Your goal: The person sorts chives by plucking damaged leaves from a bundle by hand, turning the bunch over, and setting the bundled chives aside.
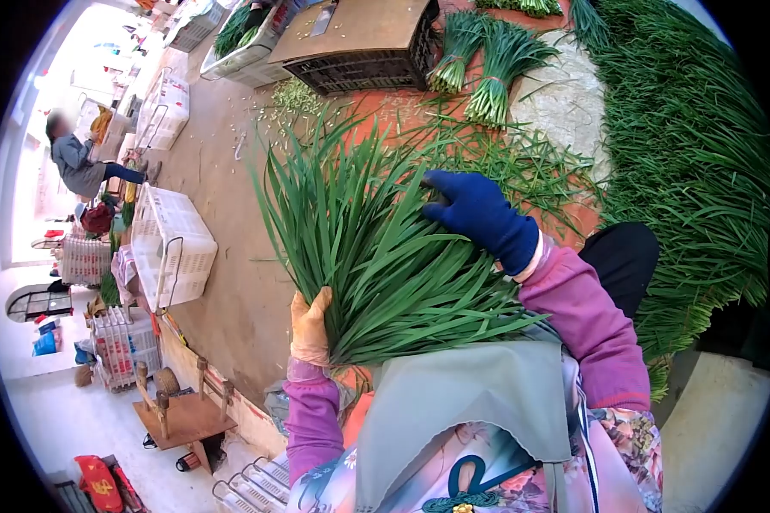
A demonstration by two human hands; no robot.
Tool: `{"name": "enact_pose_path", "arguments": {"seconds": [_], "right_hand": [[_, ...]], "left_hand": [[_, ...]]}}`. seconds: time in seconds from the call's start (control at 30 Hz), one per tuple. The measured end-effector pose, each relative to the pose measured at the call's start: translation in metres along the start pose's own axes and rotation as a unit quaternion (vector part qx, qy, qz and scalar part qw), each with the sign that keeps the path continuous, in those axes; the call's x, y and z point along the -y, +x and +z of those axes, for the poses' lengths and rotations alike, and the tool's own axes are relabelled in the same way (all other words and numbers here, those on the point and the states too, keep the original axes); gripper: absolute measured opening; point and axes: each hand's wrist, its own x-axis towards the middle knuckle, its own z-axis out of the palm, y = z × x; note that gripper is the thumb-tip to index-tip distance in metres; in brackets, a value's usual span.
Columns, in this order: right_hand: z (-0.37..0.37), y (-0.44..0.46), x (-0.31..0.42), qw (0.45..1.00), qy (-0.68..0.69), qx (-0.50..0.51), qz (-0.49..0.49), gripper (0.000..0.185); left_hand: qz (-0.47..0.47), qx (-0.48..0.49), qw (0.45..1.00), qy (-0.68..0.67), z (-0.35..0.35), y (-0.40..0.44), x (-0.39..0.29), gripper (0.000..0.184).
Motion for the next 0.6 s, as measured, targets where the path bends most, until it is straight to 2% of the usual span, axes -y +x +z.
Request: {"name": "enact_pose_path", "arguments": {"seconds": [0.03,0.1,0.23,0.3,0.43,0.5,0.53,0.57,0.6], "right_hand": [[0.000,0.000,0.001,1.000,0.000,0.000,0.001,0.042],[0.002,-0.001,0.003,0.996,-0.088,0.001,-0.007,0.040],[0.008,0.002,-0.002,0.991,-0.122,-0.007,-0.046,0.034],[0.010,0.005,0.000,0.985,-0.145,-0.030,-0.089,0.018],[0.009,0.009,-0.001,0.966,-0.236,0.038,-0.098,0.024],[0.007,0.009,-0.008,0.953,-0.227,0.052,-0.195,0.020],[0.005,0.009,-0.010,0.953,-0.227,0.051,-0.194,0.020],[0.000,0.010,-0.014,0.990,0.002,0.013,-0.144,0.018],[-0.008,0.012,-0.019,0.986,0.159,-0.010,-0.045,0.017]], "left_hand": [[0.001,-0.001,1.000,0.005,0.000,0.000,0.000,0.026],[0.003,0.010,1.000,0.008,-0.001,0.001,0.001,0.027],[0.009,0.014,1.000,0.022,-0.006,0.003,0.004,0.026],[0.013,0.011,0.999,0.028,-0.008,0.005,0.006,0.026],[0.000,0.005,1.000,0.013,-0.004,0.002,0.001,0.026],[0.006,0.012,1.000,0.022,-0.005,0.003,0.003,0.026],[0.013,0.019,0.999,0.032,-0.006,0.003,0.004,0.027],[0.013,0.020,0.999,0.032,-0.005,0.004,0.004,0.027],[0.018,0.022,0.999,0.023,-0.004,0.004,0.005,0.027]]}}
